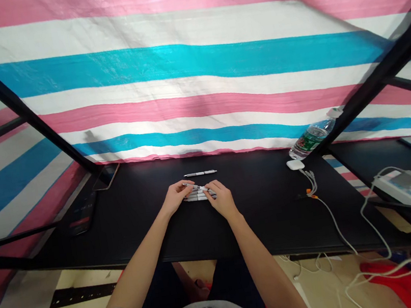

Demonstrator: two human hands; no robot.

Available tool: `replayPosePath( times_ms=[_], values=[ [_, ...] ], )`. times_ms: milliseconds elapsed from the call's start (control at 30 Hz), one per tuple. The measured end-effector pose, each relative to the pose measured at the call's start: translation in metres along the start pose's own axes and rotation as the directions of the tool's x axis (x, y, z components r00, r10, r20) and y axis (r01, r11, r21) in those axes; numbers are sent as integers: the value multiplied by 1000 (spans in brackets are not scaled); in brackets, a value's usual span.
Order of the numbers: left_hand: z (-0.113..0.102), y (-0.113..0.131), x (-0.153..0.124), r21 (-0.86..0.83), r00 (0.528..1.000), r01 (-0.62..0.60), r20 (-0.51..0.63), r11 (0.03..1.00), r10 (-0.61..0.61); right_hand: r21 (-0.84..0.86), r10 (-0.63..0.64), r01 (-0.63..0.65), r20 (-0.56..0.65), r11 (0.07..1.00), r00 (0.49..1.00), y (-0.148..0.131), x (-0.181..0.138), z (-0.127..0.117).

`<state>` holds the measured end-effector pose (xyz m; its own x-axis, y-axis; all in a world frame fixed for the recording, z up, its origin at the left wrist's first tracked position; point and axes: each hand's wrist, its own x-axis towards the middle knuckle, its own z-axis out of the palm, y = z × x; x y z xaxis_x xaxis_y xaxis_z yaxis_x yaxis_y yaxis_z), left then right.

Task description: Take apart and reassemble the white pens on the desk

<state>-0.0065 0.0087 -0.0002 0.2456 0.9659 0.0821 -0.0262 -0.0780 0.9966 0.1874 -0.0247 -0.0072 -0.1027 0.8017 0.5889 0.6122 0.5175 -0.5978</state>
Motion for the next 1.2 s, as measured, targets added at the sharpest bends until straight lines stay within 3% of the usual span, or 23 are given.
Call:
replayPosePath(
  times_ms=[133,300,400,533,1000,1200],
  values=[
    [1,1,0,-12,1000,5,-12,1000,-5,-23,29,-30,-44,999,999,-2,0,-2],
    [1,1,1,-41,999,-3,-50,999,1,186,148,-128,-95,974,985,2,3,-2],
    [0,2,2,-86,995,-12,-98,996,4,449,303,-224,-113,865,946,11,6,1],
    [1,4,2,-133,993,-7,-117,991,-9,684,452,-325,-7,652,892,22,7,4],
    [0,5,2,-107,993,0,-121,994,-13,740,583,-437,76,511,809,21,8,6],
    [2,4,5,-240,974,-2,-219,971,-52,763,596,-418,54,493,801,22,9,5]
  ],
)
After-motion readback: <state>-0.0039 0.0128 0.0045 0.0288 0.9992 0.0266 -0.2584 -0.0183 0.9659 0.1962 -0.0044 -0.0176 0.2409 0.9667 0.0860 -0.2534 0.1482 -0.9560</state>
